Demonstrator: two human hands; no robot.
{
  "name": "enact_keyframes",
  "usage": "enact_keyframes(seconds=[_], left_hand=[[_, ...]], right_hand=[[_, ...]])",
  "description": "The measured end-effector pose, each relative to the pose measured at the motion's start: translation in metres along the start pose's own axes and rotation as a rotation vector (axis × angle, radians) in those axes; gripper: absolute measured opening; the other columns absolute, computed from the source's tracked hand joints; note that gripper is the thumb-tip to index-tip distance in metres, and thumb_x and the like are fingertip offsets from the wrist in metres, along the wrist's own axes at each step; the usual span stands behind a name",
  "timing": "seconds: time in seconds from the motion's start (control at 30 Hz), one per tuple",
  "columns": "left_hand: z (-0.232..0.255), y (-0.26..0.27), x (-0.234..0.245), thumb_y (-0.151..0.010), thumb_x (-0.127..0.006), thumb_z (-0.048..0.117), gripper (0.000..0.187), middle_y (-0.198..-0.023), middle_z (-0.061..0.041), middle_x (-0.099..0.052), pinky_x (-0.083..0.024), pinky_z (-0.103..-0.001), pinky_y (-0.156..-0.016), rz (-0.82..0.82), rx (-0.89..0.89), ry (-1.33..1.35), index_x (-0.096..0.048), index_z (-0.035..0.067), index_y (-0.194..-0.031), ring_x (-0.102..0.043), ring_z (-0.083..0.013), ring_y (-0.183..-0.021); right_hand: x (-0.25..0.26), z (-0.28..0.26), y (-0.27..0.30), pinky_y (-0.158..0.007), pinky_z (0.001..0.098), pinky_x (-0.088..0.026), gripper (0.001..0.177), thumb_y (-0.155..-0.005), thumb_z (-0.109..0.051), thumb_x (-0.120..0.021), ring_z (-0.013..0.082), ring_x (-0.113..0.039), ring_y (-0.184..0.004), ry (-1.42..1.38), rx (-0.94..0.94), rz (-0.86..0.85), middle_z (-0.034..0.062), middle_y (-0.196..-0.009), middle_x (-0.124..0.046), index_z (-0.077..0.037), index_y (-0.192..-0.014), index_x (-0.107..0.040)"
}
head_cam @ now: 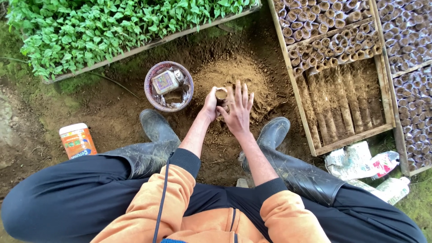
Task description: The person sits on the ground and fills small plastic seedling pots with soil by hand. They scoop soil from a pile, pack it into the pots, and place the filled pots into a wooden tray. The person repeats this process multiple times.
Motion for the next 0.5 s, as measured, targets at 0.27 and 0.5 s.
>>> enact_keyframes(seconds=[0.27, 0.5], left_hand=[[0.009, 0.01, -0.002, -0.091, -0.048, 0.046, 0.033, -0.059, -0.001, -0.045, -0.024, -0.016, -0.039, -0.121, 0.048, 0.035, -0.064, 0.02, -0.081, -0.038, -0.0075, -0.045], [0.005, -0.002, 0.002, -0.086, -0.055, 0.051, 0.035, -0.079, -0.005, -0.069, -0.044, -0.02, -0.051, -0.06, 0.021, -0.069, -0.072, 0.02, -0.088, -0.06, -0.0144, -0.062]], right_hand=[[0.0, 0.009, 0.0, -0.123, 0.0607, -0.014, 0.102, -0.091, -0.079, -0.052, 0.0394, -0.015, -0.155, -0.094, 0.034, 0.068, 0.0187, -0.17, -0.013, -0.021, -0.164, -0.012], [0.002, -0.003, 0.001, -0.12, 0.0588, -0.012, 0.066, -0.1, -0.072, -0.034, 0.0392, -0.016, -0.154, 0.025, 0.128, 0.021, 0.0186, -0.167, -0.022, -0.032, -0.152, -0.045]])
Point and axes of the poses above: each hand's wrist, its own y-axis away from the middle knuckle, its own x-axis out of the back of the hand, z = x × y, the point moved 1 cm from there along -y, towards the middle knuckle
